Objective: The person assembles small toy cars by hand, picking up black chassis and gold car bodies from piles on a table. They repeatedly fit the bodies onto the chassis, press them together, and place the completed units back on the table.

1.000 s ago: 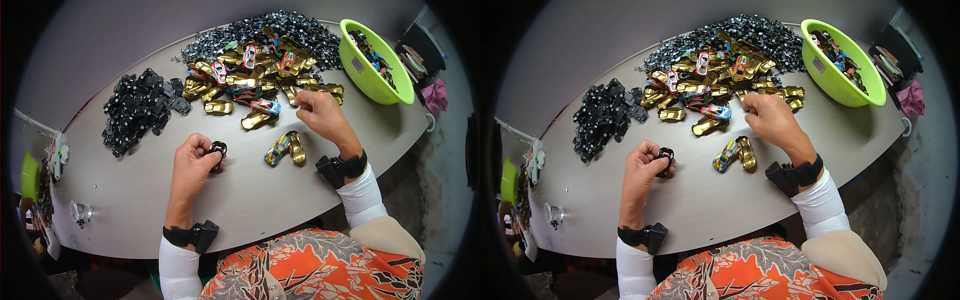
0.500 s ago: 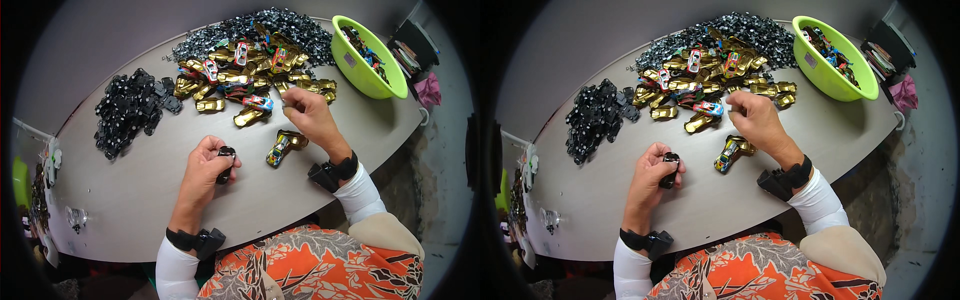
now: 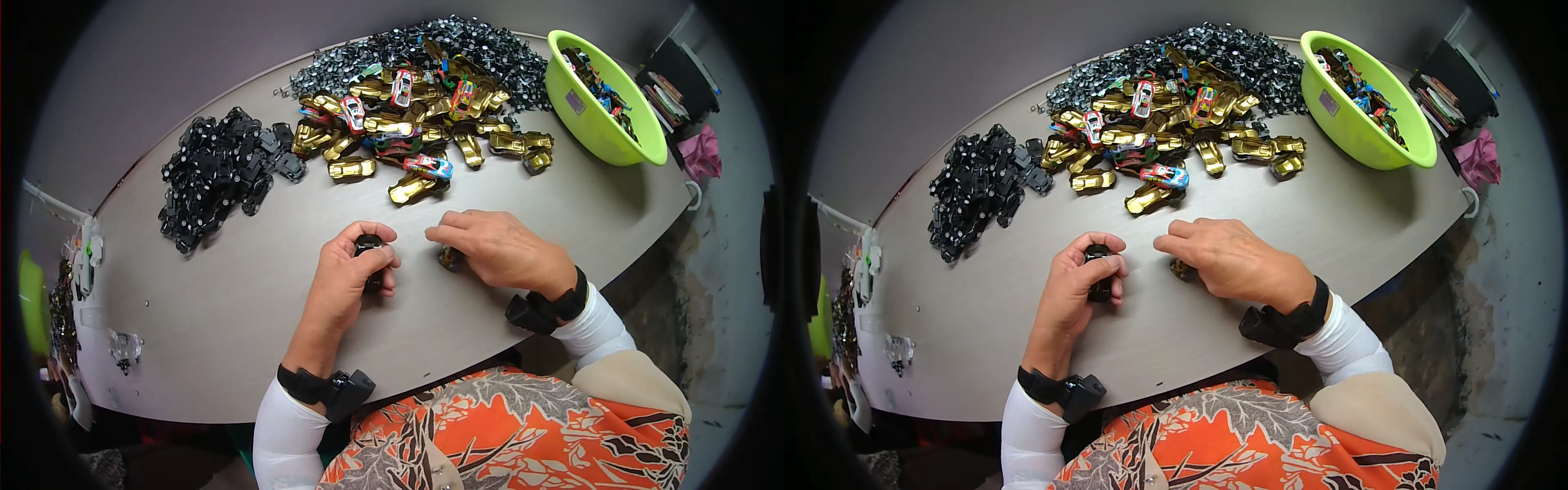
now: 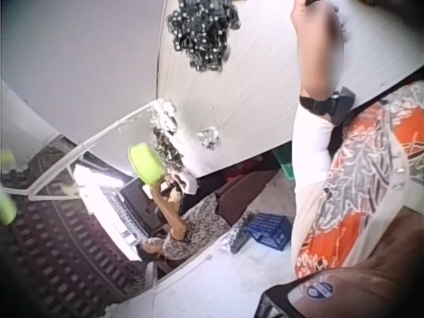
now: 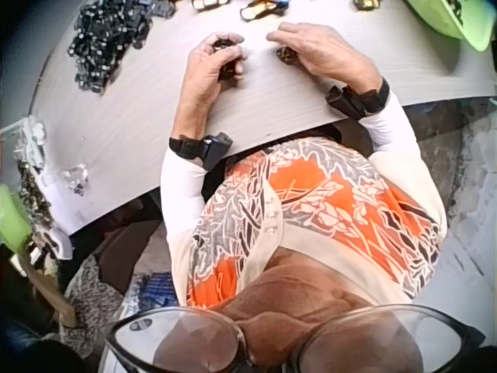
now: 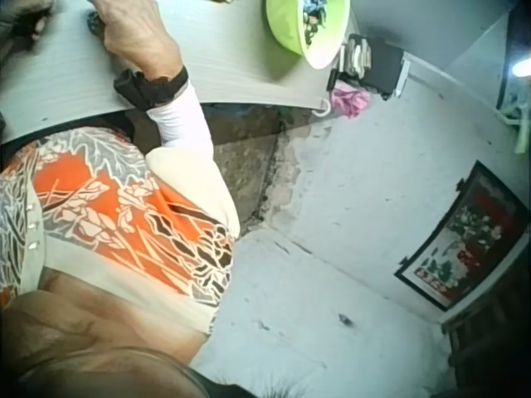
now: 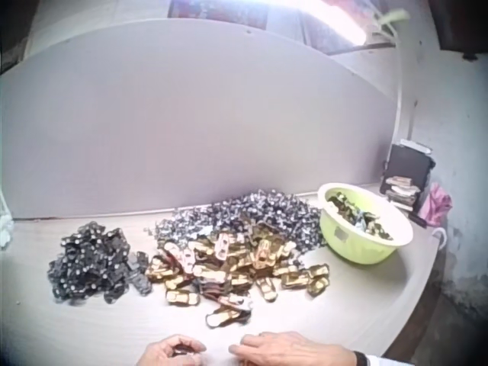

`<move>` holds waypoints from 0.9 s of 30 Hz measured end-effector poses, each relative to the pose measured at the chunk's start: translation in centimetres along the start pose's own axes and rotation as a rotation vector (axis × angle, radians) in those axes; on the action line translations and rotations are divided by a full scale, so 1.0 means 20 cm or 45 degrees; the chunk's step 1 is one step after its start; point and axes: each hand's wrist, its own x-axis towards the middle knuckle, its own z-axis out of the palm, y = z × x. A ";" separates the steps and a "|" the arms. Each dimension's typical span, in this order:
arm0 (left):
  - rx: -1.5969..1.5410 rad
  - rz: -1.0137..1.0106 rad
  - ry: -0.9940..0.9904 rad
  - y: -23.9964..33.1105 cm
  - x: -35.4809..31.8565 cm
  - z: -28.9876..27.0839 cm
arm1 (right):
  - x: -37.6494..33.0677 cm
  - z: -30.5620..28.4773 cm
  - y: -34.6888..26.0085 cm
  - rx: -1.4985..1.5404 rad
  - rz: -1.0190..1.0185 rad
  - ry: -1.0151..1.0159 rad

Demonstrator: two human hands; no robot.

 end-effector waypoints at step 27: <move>-0.267 0.268 0.005 -0.03 0.01 0.00 | 0.17 0.12 -0.06 1.991 0.478 0.330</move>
